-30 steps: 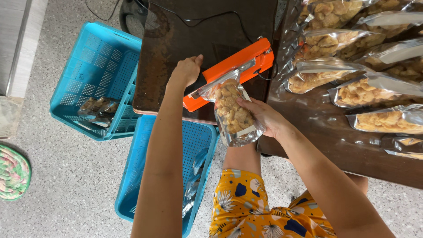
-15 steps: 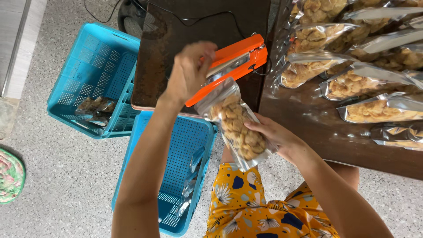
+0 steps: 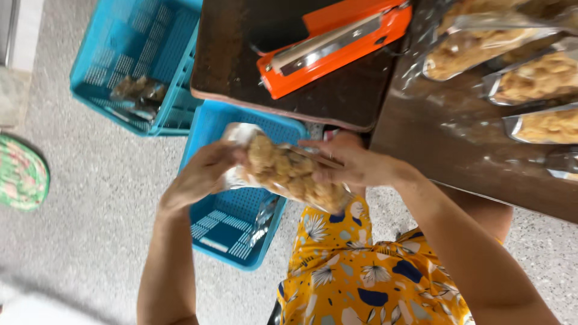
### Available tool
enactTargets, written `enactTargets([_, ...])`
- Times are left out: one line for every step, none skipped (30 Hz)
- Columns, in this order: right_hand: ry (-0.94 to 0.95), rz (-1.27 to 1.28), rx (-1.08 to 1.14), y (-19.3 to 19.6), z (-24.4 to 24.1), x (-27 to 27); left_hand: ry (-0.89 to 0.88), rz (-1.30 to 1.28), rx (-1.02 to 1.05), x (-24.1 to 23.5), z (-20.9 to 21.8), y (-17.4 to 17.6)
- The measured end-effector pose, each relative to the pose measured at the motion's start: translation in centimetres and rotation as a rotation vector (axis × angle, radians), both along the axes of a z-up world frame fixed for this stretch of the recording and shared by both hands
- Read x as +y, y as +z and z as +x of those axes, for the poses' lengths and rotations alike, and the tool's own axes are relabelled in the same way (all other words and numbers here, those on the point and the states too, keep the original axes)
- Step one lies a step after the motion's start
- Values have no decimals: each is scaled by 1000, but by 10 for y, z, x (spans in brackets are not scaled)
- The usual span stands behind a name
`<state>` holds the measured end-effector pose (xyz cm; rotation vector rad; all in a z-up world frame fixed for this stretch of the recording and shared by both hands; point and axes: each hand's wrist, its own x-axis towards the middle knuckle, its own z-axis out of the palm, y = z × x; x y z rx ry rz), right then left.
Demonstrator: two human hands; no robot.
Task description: The person repeatedly picks up clear plastic bags filled with fried snacks, places them into an orange heat-sealing machine, and presses the handle to seal the top. After sealing, the person places the finished packages into a blue plastic basket on the floor.
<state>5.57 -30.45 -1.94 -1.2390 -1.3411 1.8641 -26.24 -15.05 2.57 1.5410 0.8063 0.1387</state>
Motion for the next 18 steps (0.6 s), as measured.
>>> enactTargets([-45,1,-17,-1,-2,10,82,97,109,-5,-21,16])
enactTargets([-93,2,-39,-2,-5,17,160,193,216,-8,-33,26])
enactTargets([-143,-9,-63,-1,-6,20,192,265,265,-13,-37,25])
enactTargets([-198,-14,-93,1,-1,22,220,343,308,-15,-37,17])
enactTargets([-253,-20,-124,3,2,26,247,420,351,-16,-42,4])
enactTargets([-300,-112,-131,4,5,23,251,487,327,-14,-43,-21])
enactTargets([-347,-204,-139,8,10,12,254,553,303,-12,-40,-56])
enactTargets([-398,-298,-147,9,14,3,245,657,291,-9,-40,-94])
enactTargets([-362,-262,-196,4,18,0,235,761,278,-7,-39,-135])
enactTargets([-330,-227,-245,-1,25,-3,213,769,327,-6,-37,-178])
enactTargets([-297,-191,-293,-8,33,-8,189,776,376,-5,-35,-221])
enactTargets([-320,-226,-288,-13,40,-15,173,797,390,-5,-32,-262])
enactTargets([-344,-261,-284,-17,46,-23,157,818,403,-7,-29,-300])
enactTargets([-371,-293,-280,-20,51,-29,131,824,425,-8,-26,-333])
enactTargets([-406,-305,-263,-23,55,-36,105,829,447,-11,-22,-361])
enactTargets([-443,-315,-246,-25,58,-41,77,837,466,-12,-18,-386])
enactTargets([-481,-324,-229,-27,60,-46,59,801,501,-15,-13,-404])
enactTargets([-505,-363,-234,-28,62,-50,39,764,534,-18,-6,-417])
